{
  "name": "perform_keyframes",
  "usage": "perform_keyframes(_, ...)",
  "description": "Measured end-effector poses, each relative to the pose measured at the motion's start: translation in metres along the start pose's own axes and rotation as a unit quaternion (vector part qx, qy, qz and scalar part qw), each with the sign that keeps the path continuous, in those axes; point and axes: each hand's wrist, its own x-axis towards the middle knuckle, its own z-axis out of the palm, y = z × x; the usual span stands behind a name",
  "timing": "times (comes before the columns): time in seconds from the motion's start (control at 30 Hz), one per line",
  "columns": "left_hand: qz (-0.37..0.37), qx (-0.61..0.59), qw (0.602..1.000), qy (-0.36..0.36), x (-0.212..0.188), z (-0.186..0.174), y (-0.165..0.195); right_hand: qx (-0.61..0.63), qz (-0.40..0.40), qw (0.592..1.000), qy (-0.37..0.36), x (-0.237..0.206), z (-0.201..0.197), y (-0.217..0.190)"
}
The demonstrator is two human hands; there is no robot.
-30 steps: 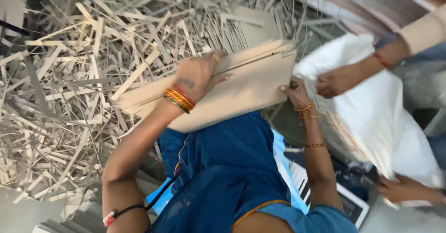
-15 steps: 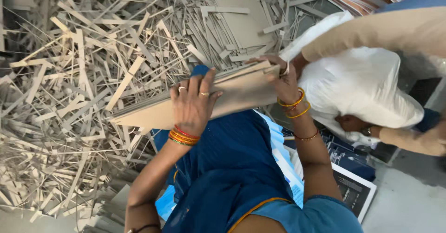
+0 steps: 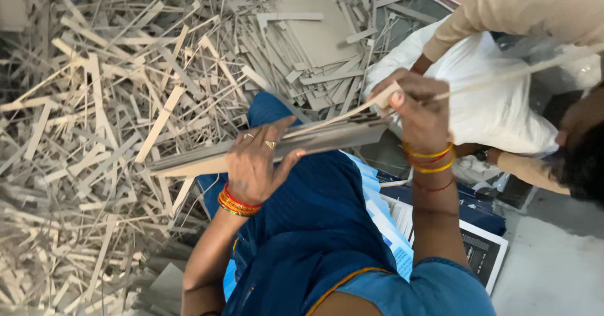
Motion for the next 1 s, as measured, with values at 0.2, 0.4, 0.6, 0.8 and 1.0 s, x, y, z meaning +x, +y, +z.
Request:
perform_keyframes(0.2, -0.086, 0.085, 0.992, -0.041, 0.004, 0.016, 0.005, -0.291, -0.058, 0.938, -0.18, 0.1, -0.028, -0.015)
perform_keyframes(0.4, -0.144, 0.05, 0.987, 0.054, 0.015, 0.012, -0.036, -0.672, 0.023, 0.71, -0.21, 0.131, -0.044, 0.007)
perform_keyframes(0.6, -0.129, 0.009, 0.991, 0.045, 0.029, 0.01, -0.058, -0.587, -0.178, 0.789, -0.039, 0.041, -0.044, -0.045)
perform_keyframes(0.8, -0.151, -0.009, 0.988, 0.018, 0.036, 0.012, -0.051, -0.419, -0.127, 0.896, -0.078, 0.029, -0.006, 0.003)
perform_keyframes(1.0, -0.124, 0.012, 0.988, -0.095, 0.033, -0.007, -0.065, -0.26, -0.086, 0.958, 0.079, 0.02, -0.068, 0.006)
